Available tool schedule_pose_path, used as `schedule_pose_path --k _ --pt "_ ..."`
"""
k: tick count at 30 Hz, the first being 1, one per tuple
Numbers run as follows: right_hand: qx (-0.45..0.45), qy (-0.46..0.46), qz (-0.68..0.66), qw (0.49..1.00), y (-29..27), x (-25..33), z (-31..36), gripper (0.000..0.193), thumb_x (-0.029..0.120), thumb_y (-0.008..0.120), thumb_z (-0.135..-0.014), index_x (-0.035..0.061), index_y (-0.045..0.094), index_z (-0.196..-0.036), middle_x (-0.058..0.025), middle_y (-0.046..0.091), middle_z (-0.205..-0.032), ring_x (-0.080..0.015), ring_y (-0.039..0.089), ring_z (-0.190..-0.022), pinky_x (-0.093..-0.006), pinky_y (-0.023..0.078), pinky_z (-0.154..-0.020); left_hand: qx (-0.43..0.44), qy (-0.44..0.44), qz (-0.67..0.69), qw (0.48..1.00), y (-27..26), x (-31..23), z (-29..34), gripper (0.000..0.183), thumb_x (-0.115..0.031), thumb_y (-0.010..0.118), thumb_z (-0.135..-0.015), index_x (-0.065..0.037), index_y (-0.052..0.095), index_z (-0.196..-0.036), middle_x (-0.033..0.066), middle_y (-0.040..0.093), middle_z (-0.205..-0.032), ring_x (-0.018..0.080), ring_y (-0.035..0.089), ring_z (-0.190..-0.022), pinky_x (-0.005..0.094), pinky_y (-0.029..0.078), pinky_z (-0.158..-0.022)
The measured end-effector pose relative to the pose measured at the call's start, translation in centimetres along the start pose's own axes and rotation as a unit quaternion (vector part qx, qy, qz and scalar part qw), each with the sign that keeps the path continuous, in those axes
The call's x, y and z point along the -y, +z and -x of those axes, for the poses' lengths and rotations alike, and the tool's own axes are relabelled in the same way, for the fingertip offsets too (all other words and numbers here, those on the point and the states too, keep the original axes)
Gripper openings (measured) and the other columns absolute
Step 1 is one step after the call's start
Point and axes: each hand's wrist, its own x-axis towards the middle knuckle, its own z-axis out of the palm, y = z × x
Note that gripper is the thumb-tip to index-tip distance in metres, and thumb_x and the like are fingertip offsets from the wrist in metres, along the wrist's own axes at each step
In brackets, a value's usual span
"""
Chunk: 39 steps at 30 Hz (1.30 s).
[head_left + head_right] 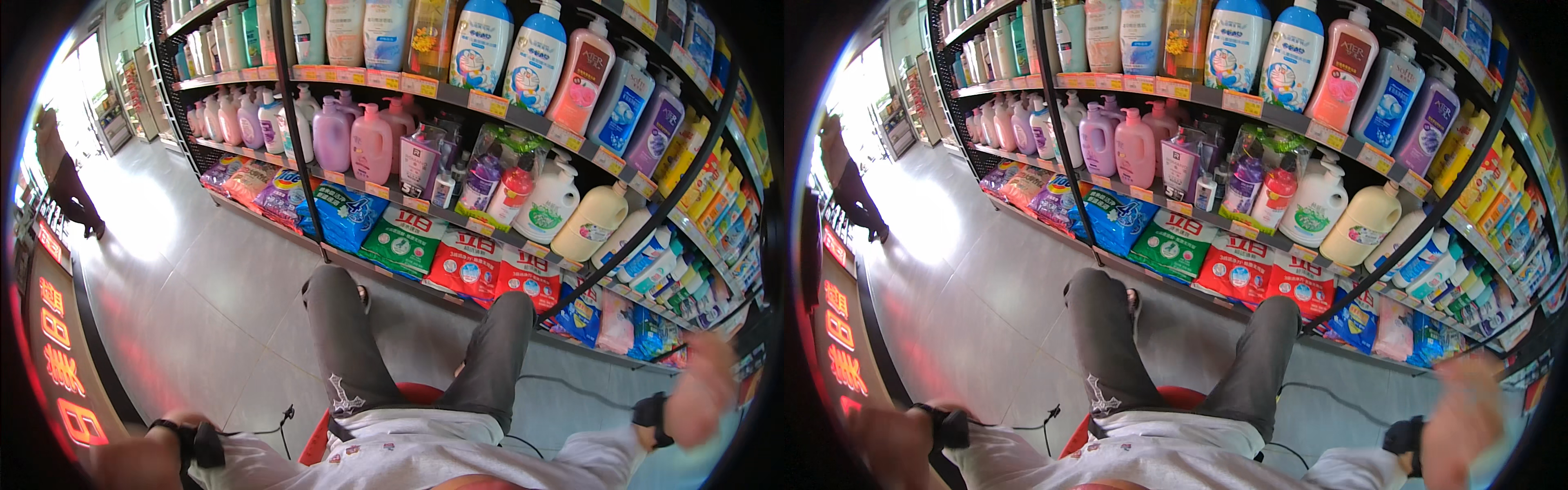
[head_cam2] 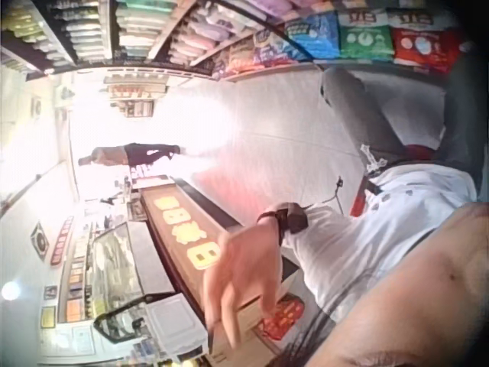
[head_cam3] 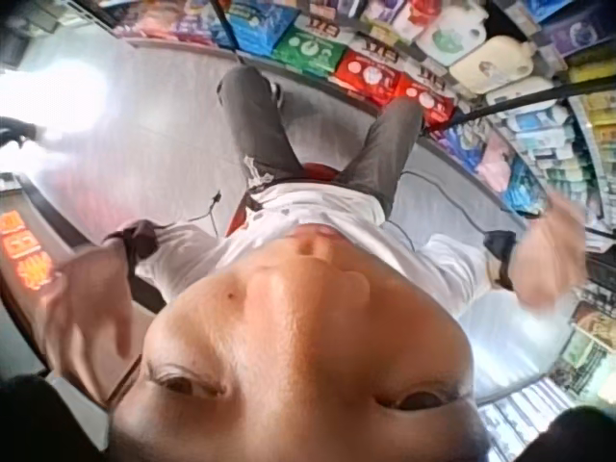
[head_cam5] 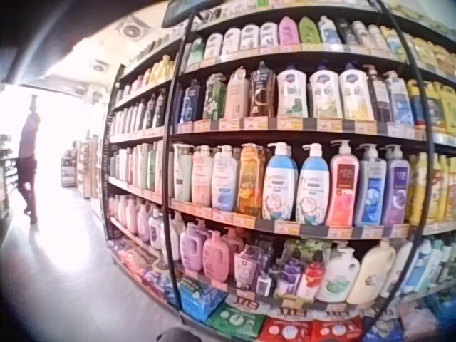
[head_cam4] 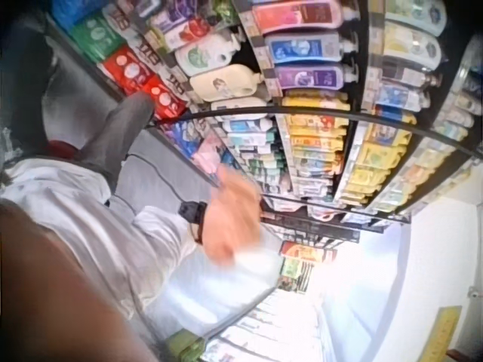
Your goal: The person removes a bottle from a store shelf, holds it on their lap while turning it over to read the back, replaces it, and then repeats the process with another bottle.
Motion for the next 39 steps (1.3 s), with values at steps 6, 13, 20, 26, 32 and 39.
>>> schedule_pose_path --k 6,13,20,26,32,39 --pt "0.322 0.517 0.139 0.781 4.7 -15.6 28.9 0.026 0.024 0.052 -0.085 0.0007 0.062 -0.083 -0.0148 0.063 -0.080 -0.0312 0.059 -0.072 -0.0372 0.047 -0.067 0.678 -0.372 -0.105 0.625 0.8 8.8 25.2 0.032 -0.021 0.041 -0.092 0.001 0.054 -0.112 0.0197 0.059 -0.108 0.0289 0.057 -0.101 0.0331 0.047 -0.082" --pt "0.493 0.712 0.116 0.486 12.9 -15.0 48.4 0.019 0.022 0.056 -0.082 0.0049 0.065 -0.081 -0.0138 0.061 -0.080 -0.0300 0.058 -0.072 -0.0381 0.047 -0.068 0.460 -0.858 0.206 0.100 3.1 7.9 40.0 0.043 -0.043 0.037 -0.093 -0.013 0.048 -0.121 0.0061 0.062 -0.096 0.0156 0.060 -0.082 0.0272 0.048 -0.064" --pt "0.396 0.756 0.077 0.516 18.5 -21.3 38.8 0.018 0.020 0.055 -0.083 0.0038 0.064 -0.084 -0.0149 0.061 -0.085 -0.0299 0.058 -0.076 -0.0384 0.047 -0.070 0.374 -0.890 0.188 0.180 6.3 20.1 33.7 0.038 -0.039 0.039 -0.092 -0.012 0.050 -0.115 0.0048 0.061 -0.091 0.0142 0.059 -0.079 0.0262 0.048 -0.062" --pt "0.324 0.761 0.042 0.561 23.4 -24.4 31.4 0.018 0.018 0.054 -0.084 0.0028 0.063 -0.085 -0.0158 0.060 -0.089 -0.0297 0.058 -0.079 -0.0386 0.048 -0.071 0.379 -0.884 0.171 0.213 3.1 28.6 29.4 0.033 -0.036 0.041 -0.091 -0.012 0.053 -0.110 0.0037 0.060 -0.087 0.0130 0.057 -0.076 0.0253 0.047 -0.060" --pt "0.304 0.765 0.011 0.568 30.9 -20.3 27.4 0.017 0.016 0.053 -0.085 0.0018 0.062 -0.087 -0.0167 0.060 -0.092 -0.0296 0.059 -0.083 -0.0388 0.048 -0.073 0.409 -0.867 0.180 0.218 -2.2 34.6 28.1 0.029 -0.033 0.044 -0.090 -0.011 0.055 -0.105 0.0026 0.059 -0.084 0.0118 0.056 -0.072 0.0244 0.046 -0.059" --pt "0.319 0.755 0.015 0.573 42.8 -10.7 28.3 0.017 0.014 0.052 -0.086 0.0006 0.061 -0.089 -0.0178 0.059 -0.097 -0.0295 0.059 -0.087 -0.0391 0.048 -0.075 0.474 -0.829 0.227 0.190 -8.6 40.1 33.0 0.024 -0.030 0.046 -0.089 -0.011 0.057 -0.099 0.0013 0.058 -0.079 0.0104 0.055 -0.069 0.0234 0.045 -0.057"
